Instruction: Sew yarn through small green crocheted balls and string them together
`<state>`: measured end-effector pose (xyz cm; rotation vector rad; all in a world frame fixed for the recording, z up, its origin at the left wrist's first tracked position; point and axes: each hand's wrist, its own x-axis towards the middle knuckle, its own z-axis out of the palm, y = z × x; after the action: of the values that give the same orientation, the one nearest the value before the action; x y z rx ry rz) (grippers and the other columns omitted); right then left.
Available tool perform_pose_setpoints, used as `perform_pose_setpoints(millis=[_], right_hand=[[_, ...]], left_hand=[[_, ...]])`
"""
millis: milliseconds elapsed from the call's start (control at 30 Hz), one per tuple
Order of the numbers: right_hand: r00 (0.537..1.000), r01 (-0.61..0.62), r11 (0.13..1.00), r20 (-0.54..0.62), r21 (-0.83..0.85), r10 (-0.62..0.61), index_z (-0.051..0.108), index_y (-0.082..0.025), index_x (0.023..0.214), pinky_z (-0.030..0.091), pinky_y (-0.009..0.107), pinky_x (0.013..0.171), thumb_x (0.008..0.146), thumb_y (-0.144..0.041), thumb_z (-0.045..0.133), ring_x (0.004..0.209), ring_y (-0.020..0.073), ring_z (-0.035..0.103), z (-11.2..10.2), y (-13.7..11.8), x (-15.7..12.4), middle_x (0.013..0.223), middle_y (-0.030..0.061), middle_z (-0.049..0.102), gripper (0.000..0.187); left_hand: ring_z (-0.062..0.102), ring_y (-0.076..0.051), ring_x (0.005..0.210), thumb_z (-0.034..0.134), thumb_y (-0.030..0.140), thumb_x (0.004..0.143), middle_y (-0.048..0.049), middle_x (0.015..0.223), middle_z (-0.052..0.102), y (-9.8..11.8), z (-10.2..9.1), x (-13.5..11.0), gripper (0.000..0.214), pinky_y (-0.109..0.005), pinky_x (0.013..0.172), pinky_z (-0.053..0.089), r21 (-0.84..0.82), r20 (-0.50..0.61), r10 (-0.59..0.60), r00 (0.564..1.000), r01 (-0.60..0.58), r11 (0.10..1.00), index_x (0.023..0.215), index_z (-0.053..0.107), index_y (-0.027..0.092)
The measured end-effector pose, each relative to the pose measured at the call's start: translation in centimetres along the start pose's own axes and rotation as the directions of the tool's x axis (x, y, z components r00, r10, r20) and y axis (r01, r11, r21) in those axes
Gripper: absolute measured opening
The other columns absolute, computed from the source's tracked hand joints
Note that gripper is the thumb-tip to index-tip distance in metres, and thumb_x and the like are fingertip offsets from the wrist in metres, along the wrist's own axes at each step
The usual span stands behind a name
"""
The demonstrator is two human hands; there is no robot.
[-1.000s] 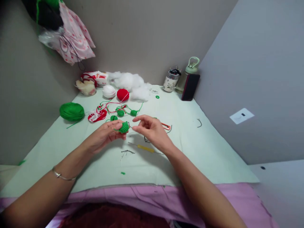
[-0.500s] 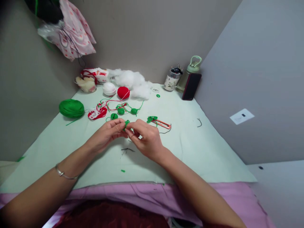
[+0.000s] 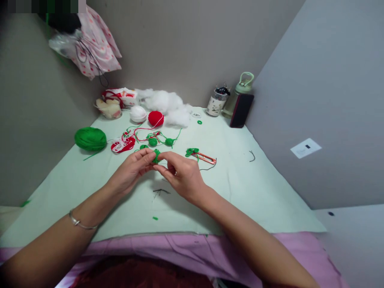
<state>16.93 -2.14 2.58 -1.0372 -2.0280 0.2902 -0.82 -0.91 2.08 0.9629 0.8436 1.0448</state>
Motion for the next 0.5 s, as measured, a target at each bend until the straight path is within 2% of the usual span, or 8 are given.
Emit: perform_pose_setpoints(millis=[100,200,333,433,500], right_hand=[[0.999,0.041,0.999,0.028,-0.025,-0.040,0.073,-0.024,0.100,0.040,0.026,0.057,0.098,-0.033,0.060,0.053,0.0115,0.049,-0.4,-0.2,0.2,0.065,-0.0008,0.062,0.016],[0.987,0.059,0.997,0.149,0.040,-0.064,0.074,-0.023,0.092,0.041,0.025,0.060,0.098,-0.029,0.059,0.058,0.0114,0.055,-0.9,-0.4,0.1,0.071,0.0009,0.068,0.017],[0.906,0.018,0.983,0.414,0.180,-0.093,0.076,-0.022,0.088,0.041,0.023,0.062,0.096,-0.031,0.067,0.063,0.0102,0.061,-1.2,-0.2,-0.6,0.077,-0.0001,0.072,0.015],[0.852,-0.006,0.992,0.520,0.124,-0.060,0.077,-0.023,0.094,0.041,0.023,0.063,0.095,-0.033,0.068,0.064,0.0108,0.063,-0.6,0.4,-1.5,0.081,0.0005,0.073,0.014],[0.821,0.010,0.999,0.570,0.037,-0.029,0.076,-0.024,0.104,0.039,0.025,0.062,0.092,-0.040,0.071,0.066,0.0127,0.064,0.0,0.7,-2.3,0.086,0.0018,0.074,0.020]], left_hand=[[0.059,-0.012,0.072,0.082,0.047,0.076,0.0014,0.076,0.061,-0.1,0.0,0.0,0.038,-0.028,0.076,0.050,0.011,0.028,0.001,1.000,-0.001,1.000,0.079,0.061,0.016],[0.058,-0.012,0.071,0.083,0.046,0.075,0.0014,0.075,0.060,-0.2,-0.3,0.2,0.038,-0.028,0.075,0.050,-0.002,-0.011,0.012,1.000,-0.012,1.000,0.078,0.060,0.016],[0.058,-0.011,0.072,0.084,0.046,0.074,0.0022,0.076,0.058,-0.2,-0.8,0.4,0.038,-0.027,0.076,0.050,-0.033,-0.100,0.050,0.994,-0.054,0.998,0.080,0.061,0.016],[0.058,-0.012,0.071,0.083,0.046,0.075,0.0020,0.075,0.058,-0.2,-0.8,0.4,0.038,-0.028,0.076,0.050,-0.014,-0.084,0.039,0.996,-0.040,0.999,0.080,0.060,0.016],[0.058,-0.011,0.070,0.083,0.045,0.075,0.0023,0.075,0.058,-0.2,-0.7,0.4,0.038,-0.028,0.076,0.049,-0.004,-0.074,0.028,0.997,-0.029,1.000,0.080,0.060,0.016]])
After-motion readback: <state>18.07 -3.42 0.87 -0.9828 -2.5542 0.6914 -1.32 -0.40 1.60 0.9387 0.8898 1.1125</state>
